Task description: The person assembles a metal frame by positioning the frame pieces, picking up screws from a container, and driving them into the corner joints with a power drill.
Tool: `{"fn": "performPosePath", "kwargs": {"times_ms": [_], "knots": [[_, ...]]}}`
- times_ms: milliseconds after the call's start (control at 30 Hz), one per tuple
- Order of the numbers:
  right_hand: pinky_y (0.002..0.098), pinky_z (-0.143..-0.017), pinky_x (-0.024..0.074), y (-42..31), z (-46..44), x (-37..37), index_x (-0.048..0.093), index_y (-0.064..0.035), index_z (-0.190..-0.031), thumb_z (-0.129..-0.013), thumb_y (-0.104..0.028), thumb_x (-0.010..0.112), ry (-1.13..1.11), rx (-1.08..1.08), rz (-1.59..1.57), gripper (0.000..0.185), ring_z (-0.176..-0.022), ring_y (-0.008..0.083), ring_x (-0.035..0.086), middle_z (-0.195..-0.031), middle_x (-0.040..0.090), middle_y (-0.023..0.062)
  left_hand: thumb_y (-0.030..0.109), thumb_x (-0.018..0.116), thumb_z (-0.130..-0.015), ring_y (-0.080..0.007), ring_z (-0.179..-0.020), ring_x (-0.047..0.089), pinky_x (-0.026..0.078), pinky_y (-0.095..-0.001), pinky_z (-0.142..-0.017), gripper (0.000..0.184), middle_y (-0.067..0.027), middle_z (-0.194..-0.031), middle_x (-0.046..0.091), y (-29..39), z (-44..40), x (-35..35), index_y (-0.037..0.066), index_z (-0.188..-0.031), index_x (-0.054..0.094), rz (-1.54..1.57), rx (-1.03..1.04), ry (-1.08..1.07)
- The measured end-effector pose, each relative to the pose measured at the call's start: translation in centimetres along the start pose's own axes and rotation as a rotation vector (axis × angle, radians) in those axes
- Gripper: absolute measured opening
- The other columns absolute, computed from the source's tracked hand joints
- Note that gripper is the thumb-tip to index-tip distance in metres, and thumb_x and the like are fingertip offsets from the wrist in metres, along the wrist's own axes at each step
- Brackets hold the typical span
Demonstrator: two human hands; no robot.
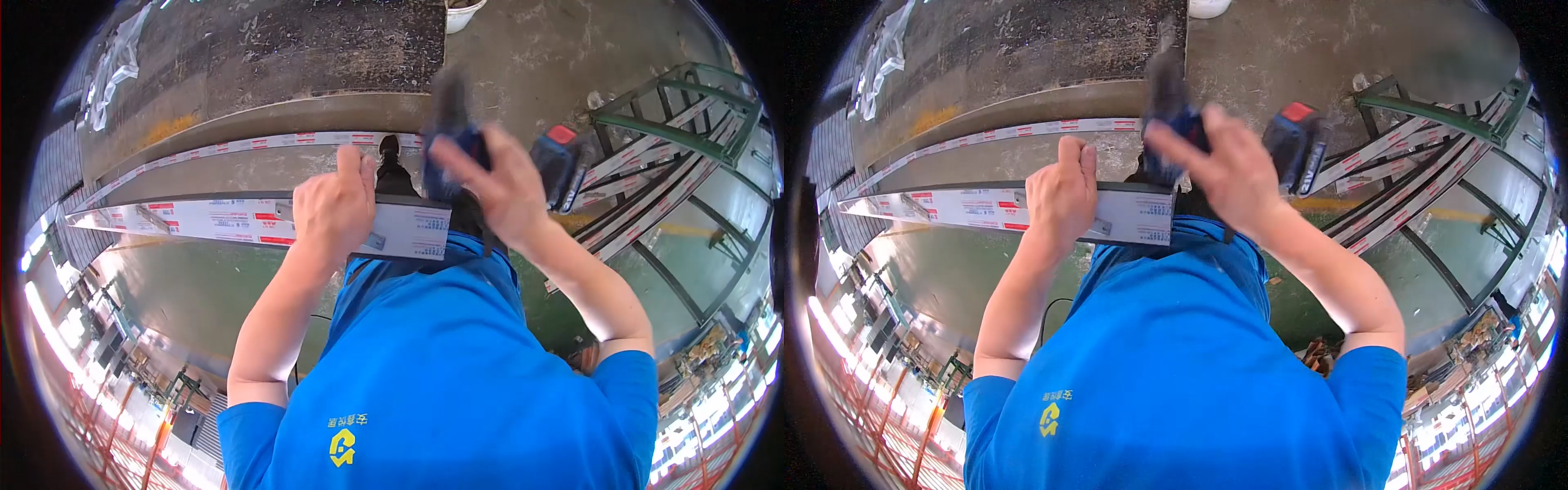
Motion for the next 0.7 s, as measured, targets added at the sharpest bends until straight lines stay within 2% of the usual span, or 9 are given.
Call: {"fn": "performPosePath", "kwargs": {"times_ms": [33, 167, 333, 400, 467, 500, 533, 633, 700], "knots": [[0.0368, -0.083, 0.0542, -1.0, 0.7, 0.2, 0.056, -0.0422, -0.146, -0.085, -0.007, 0.065, -0.021, -0.053, 0.053, 0.071, -0.090, 0.0286, 0.059, -0.123, 0.050, 0.0179, 0.030, 0.046, -0.108, -0.0424, -0.060, 0.064, 0.046, -0.0548, -0.058, 0.022, -0.0174, -0.061, 0.063, 0.0, -0.1, -0.1, 0.008, -0.102, 0.047, 0.018, 0.003, 0.002], [0.0364, -0.084, 0.0543, -0.1, 0.7, 1.0, 0.060, -0.0436, -0.143, -0.087, -0.010, 0.065, -0.066, -0.064, 0.083, 0.066, -0.093, 0.0285, 0.059, -0.125, 0.050, 0.0171, 0.030, 0.046, -0.108, -0.0424, -0.060, 0.064, 0.046, -0.0549, -0.058, 0.023, -0.0173, -0.062, 0.063, -0.3, -0.1, 0.0, 0.008, -0.102, 0.047, 0.037, -0.013, 0.006], [0.0393, -0.087, 0.0546, 1.8, -1.4, -1.4, 0.063, -0.0395, -0.140, -0.084, -0.002, 0.064, 0.209, 0.060, 0.044, 0.067, -0.103, 0.0339, 0.060, -0.129, 0.049, 0.0192, 0.030, 0.046, -0.108, -0.0419, -0.059, 0.064, 0.046, -0.0550, -0.057, 0.024, -0.0168, -0.061, 0.063, -0.1, -0.1, 0.0, 0.008, -0.100, 0.046, 0.030, 0.000, 0.008], [0.0389, -0.089, 0.0543, 2.3, -1.3, -1.3, 0.062, -0.0382, -0.142, -0.086, -0.002, 0.061, 0.183, 0.131, 0.075, 0.067, -0.104, 0.0338, 0.060, -0.129, 0.050, 0.0190, 0.030, 0.046, -0.108, -0.0419, -0.059, 0.064, 0.046, -0.0550, -0.056, 0.024, -0.0169, -0.061, 0.063, -0.1, -0.5, 0.1, 0.007, -0.100, 0.046, 0.017, -0.003, -0.011], [0.0381, -0.089, 0.0542, 0.7, -0.2, -0.5, 0.058, -0.0402, -0.146, -0.087, -0.003, 0.059, 0.109, -0.021, 0.041, 0.069, -0.101, 0.0326, 0.059, -0.129, 0.050, 0.0186, 0.030, 0.046, -0.108, -0.0417, -0.059, 0.064, 0.046, -0.0545, -0.055, 0.024, -0.0170, -0.061, 0.063, 0.3, -0.6, -0.3, 0.007, -0.100, 0.045, 0.013, 0.023, 0.036], [0.0377, -0.090, 0.0536, -1.2, 0.5, 0.3, 0.057, -0.0430, -0.145, -0.090, -0.004, 0.057, -0.040, -0.079, 0.062, 0.067, -0.098, 0.0307, 0.058, -0.130, 0.049, 0.0179, 0.030, 0.046, -0.108, -0.0417, -0.059, 0.064, 0.046, -0.0545, -0.055, 0.024, -0.0170, -0.061, 0.063, 0.3, -0.5, -0.4, 0.007, -0.100, 0.045, 0.012, 0.022, 0.035], [0.0379, -0.092, 0.0531, -1.4, 0.5, 0.8, 0.059, -0.0455, -0.144, -0.091, -0.007, 0.059, -0.080, -0.019, 0.005, 0.065, -0.097, 0.0296, 0.056, -0.131, 0.047, 0.0172, 0.029, 0.047, -0.108, -0.0416, -0.059, 0.065, 0.046, -0.0543, -0.055, 0.024, -0.0170, -0.061, 0.063, 0.3, -0.5, -0.2, 0.007, -0.100, 0.046, 0.014, 0.015, 0.013], [0.0381, -0.094, 0.0525, -0.9, 0.4, 1.3, 0.060, -0.0447, -0.142, -0.089, -0.008, 0.063, -0.093, -0.015, 0.017, 0.064, -0.102, 0.0310, 0.056, -0.132, 0.046, 0.0169, 0.029, 0.047, -0.108, -0.0413, -0.059, 0.065, 0.047, -0.0540, -0.056, 0.023, -0.0168, -0.061, 0.063, 0.2, -0.9, -0.3, 0.008, -0.101, 0.046, 0.027, 0.011, 0.013], [0.0384, -0.095, 0.0522, -0.6, 0.3, 0.7, 0.061, -0.0442, -0.142, -0.089, -0.009, 0.066, 0.001, -0.029, 0.010, 0.064, -0.106, 0.0331, 0.057, -0.132, 0.046, 0.0173, 0.030, 0.046, -0.108, -0.0412, -0.059, 0.065, 0.047, -0.0539, -0.056, 0.023, -0.0167, -0.061, 0.063, 0.0, -0.4, -0.3, 0.008, -0.101, 0.046, 0.028, -0.006, 0.018]]}}
Point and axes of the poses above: each hand's wrist, its own z-axis away from the middle knuckle, its own x-axis out of the palm, y = z × x, the point moved 9 cm from there along -z, towards the middle knuckle
